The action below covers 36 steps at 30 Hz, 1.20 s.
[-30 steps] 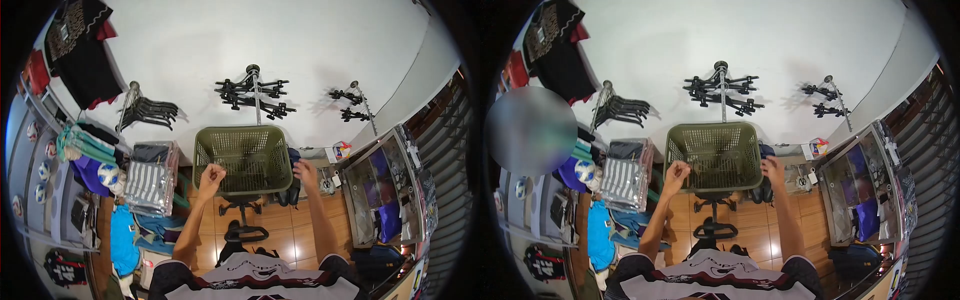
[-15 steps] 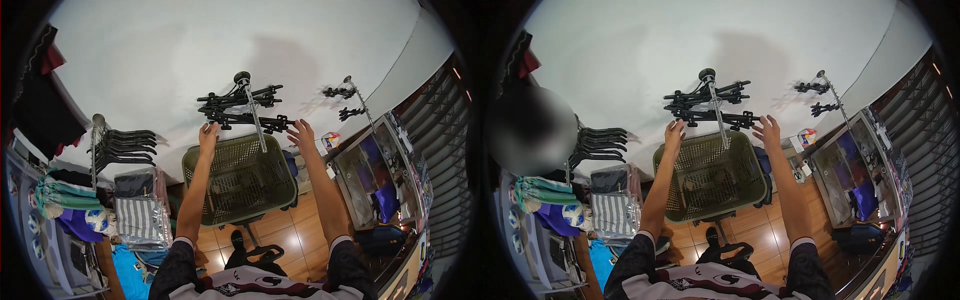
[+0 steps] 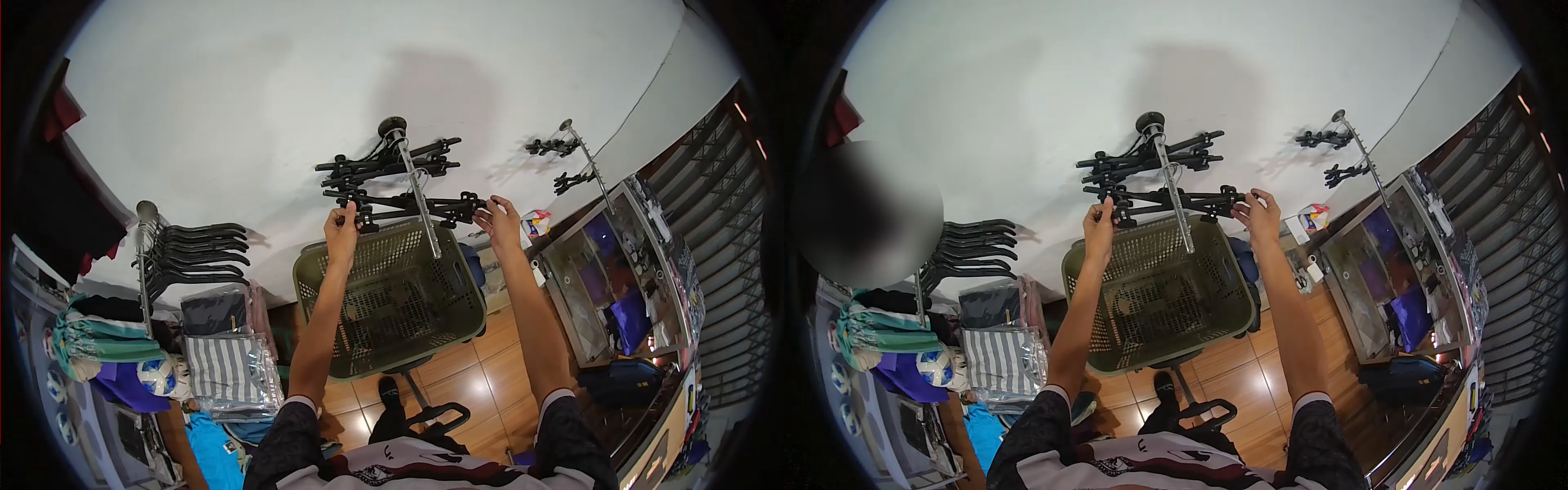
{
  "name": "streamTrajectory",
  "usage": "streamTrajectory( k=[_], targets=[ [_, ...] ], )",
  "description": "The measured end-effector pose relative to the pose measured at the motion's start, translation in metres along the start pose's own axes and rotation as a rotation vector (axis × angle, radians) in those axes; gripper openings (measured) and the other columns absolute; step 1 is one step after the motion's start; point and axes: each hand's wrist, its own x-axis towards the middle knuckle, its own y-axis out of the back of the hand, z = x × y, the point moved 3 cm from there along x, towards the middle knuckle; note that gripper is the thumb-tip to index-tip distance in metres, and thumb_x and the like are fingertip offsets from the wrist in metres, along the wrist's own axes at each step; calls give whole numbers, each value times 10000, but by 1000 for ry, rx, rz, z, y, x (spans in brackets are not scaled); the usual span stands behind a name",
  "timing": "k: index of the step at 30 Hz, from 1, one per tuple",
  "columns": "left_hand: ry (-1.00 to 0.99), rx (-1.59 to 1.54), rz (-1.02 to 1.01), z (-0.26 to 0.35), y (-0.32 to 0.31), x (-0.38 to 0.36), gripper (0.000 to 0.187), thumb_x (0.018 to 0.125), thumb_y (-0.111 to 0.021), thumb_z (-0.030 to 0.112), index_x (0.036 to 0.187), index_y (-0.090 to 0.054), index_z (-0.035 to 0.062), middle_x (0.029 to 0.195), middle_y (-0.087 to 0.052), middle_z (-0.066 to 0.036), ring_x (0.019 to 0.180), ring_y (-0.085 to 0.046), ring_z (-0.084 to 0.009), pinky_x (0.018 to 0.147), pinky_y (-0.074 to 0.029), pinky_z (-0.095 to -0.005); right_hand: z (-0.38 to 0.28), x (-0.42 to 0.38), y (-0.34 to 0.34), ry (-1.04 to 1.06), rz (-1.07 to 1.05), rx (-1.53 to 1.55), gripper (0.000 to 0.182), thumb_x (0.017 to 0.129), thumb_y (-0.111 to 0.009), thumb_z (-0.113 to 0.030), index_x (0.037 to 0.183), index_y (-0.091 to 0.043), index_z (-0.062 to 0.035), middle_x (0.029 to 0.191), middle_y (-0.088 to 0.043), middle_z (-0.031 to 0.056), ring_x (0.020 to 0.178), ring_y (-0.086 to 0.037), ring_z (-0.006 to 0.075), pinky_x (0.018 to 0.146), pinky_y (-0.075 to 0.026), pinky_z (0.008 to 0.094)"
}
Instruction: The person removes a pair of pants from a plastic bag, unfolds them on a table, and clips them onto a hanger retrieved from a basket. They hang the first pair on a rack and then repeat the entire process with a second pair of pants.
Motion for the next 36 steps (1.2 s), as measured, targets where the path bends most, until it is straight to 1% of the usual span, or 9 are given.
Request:
streamTrajectory(
  k=[4, 9, 14, 17, 22, 25, 29, 31, 36],
  targets=[
    [-83, 15, -67, 12, -8, -22, 300, 995, -700, 320, 864, -566, 86, 731, -549, 26, 628, -487, -50, 548, -374, -220, -5, -10, 13, 14, 17, 22, 281, 986, -625, -72, 1231, -509, 3, 1016, -624, 159, 812, -700, 256, 716, -653, 396],
    [-17, 186, -181, 14, -7, -90, 264, 1008, -681, 290, 886, -580, 79, 735, -555, 23, 626, -481, -48, 558, -389, -230, 9, -69, 71, -32, 79, -21, 254, 980, -642, -96, 1204, -537, -43, 910, -644, 107, 733, -696, 211, 639, -617, 340],
    [78, 330, -279, -16, -4, -193, 225, 1010, -673, 248, 895, -598, 69, 714, -567, 22, 618, -498, -50, 567, -409, -234, 24, -185, 162, -75, 209, -113, 276, 985, -657, -238, 1183, -539, -85, 834, -628, 37, 734, -674, 168, 621, -530, 303],
    [214, 416, -317, -29, -9, -274, 197, 992, -690, 215, 920, -625, 43, 741, -616, -2, 637, -530, -53, 572, -423, -232, 50, -282, 243, -169, 317, -90, 274, 981, -652, -212, 1202, -546, -90, 844, -639, 33, 716, -668, 159, 607, -530, 297],
    [314, 433, -659, -67, -31, -420, 192, 960, -728, 190, 1000, -666, 13, 833, -671, -31, 721, -612, -74, 631, -478, -232, 80, -490, 378, -329, 665, -10, 296, 977, -658, -221, 1229, -552, -110, 937, -693, 41, 723, -677, 137, 585, -529, 286],
    [338, 455, -877, -75, -62, -510, 199, 917, -777, 145, 1029, -674, 18, 875, -696, -37, 756, -640, -64, 649, -485, -209, 82, -608, 446, -310, 852, 136, 190, 972, -690, -191, 1125, -600, -124, 828, -669, 13, 641, -658, 129, 511, -515, 257],
    [345, 481, -1198, -100, -112, -625, 222, 893, -796, 140, 1047, -674, 38, 915, -708, -22, 796, -644, -72, 680, -491, -225, 62, -748, 516, -163, 1082, 221, 185, 956, -723, -180, 1093, -616, -115, 705, -597, -13, 565, -604, 111, 455, -459, 243],
    [345, 453, -1355, -109, -142, -685, 239, 881, -806, 140, 1050, -672, 39, 917, -710, -21, 818, -644, -75, 698, -496, -236, 46, -814, 540, -58, 1198, 203, 266, 954, -725, -202, 1159, -592, -99, 783, -660, 44, 574, -587, 89, 481, -447, 232],
    [353, 458, -1719, -133, -201, -827, 248, 897, -793, 161, 1061, -668, 23, 928, -715, -42, 837, -658, -96, 741, -519, -253, 8, -954, 562, 186, 1521, 256, 240, 978, -699, -178, 1160, -597, -59, 799, -672, 35, 552, -564, 70, 448, -409, 213]
  ],
)
